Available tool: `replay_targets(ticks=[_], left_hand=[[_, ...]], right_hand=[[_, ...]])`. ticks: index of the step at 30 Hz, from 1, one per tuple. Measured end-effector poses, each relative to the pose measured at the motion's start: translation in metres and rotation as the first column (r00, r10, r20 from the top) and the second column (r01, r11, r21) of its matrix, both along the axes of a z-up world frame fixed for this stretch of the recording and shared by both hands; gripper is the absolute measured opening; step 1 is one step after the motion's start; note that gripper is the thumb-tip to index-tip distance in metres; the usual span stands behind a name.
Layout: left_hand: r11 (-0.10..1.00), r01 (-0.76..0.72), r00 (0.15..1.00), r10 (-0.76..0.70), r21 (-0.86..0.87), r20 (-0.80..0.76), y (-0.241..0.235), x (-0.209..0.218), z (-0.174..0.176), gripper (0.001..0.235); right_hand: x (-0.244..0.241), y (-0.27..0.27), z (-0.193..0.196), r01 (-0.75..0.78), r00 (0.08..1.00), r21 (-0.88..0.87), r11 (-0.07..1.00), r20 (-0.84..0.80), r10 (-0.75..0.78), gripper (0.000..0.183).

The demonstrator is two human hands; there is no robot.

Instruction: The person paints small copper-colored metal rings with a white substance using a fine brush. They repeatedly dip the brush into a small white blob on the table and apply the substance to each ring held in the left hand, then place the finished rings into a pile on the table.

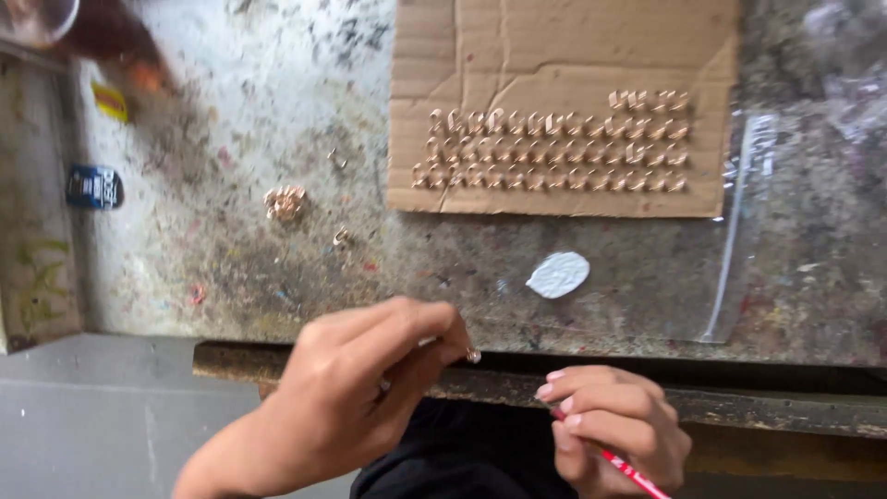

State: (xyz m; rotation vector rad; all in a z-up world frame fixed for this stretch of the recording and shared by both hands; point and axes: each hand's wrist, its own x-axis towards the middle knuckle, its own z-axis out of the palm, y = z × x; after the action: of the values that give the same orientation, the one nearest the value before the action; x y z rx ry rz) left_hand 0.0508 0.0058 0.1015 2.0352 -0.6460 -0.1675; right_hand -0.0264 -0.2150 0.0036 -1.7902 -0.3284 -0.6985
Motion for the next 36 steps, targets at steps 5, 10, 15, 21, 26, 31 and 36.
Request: replay_targets(ticks=[5,10,15,21,26,31,36], left_hand=[[0.969,0.000,0.964,-0.065,0.247,0.256,-0.031,0.070,0.014,0.005],[0.871,-0.105,0.938,-0.074,0.480,0.339,-0.071,0.146,-0.014,0.012],[0.869,-0.043,0.979,-0.061,0.494,0.194,-0.102,0.191,-0.031,0.031],[0.827,-0.009,0.992,-0.065,0.562,0.112,-0.116,0.200,-0.040,0.016],[0.832,0.014,0.991,-0.086,0.555,0.103,-0.116,0.205,-0.039,0.016],[0.858,0.015,0.980,-0.115,0.513,0.164,-0.116,0.211,-0.036,0.025],[0.853,0.022,0.967,-0.151,0.521,0.207,-0.117,0.215,-0.037,0.031]], right_hand=[[0.000,-0.006,0.006,0.004,1.000,-0.002,1.000,-0.026,-0.004,0.014],[0.001,-0.005,0.010,0.036,0.999,-0.005,0.999,-0.039,-0.036,0.014],[0.000,-0.002,0.022,0.126,0.974,0.062,0.990,-0.196,-0.111,0.013],[0.001,-0.010,0.009,0.059,0.989,0.104,0.993,-0.139,-0.045,0.013],[0.002,-0.013,0.002,0.032,0.995,0.116,0.993,-0.092,-0.021,0.013],[0.003,-0.012,0.006,0.049,0.993,0.109,0.993,-0.113,-0.036,0.012],[0.003,-0.012,0.013,0.033,0.989,0.105,0.994,-0.150,-0.017,0.010]])
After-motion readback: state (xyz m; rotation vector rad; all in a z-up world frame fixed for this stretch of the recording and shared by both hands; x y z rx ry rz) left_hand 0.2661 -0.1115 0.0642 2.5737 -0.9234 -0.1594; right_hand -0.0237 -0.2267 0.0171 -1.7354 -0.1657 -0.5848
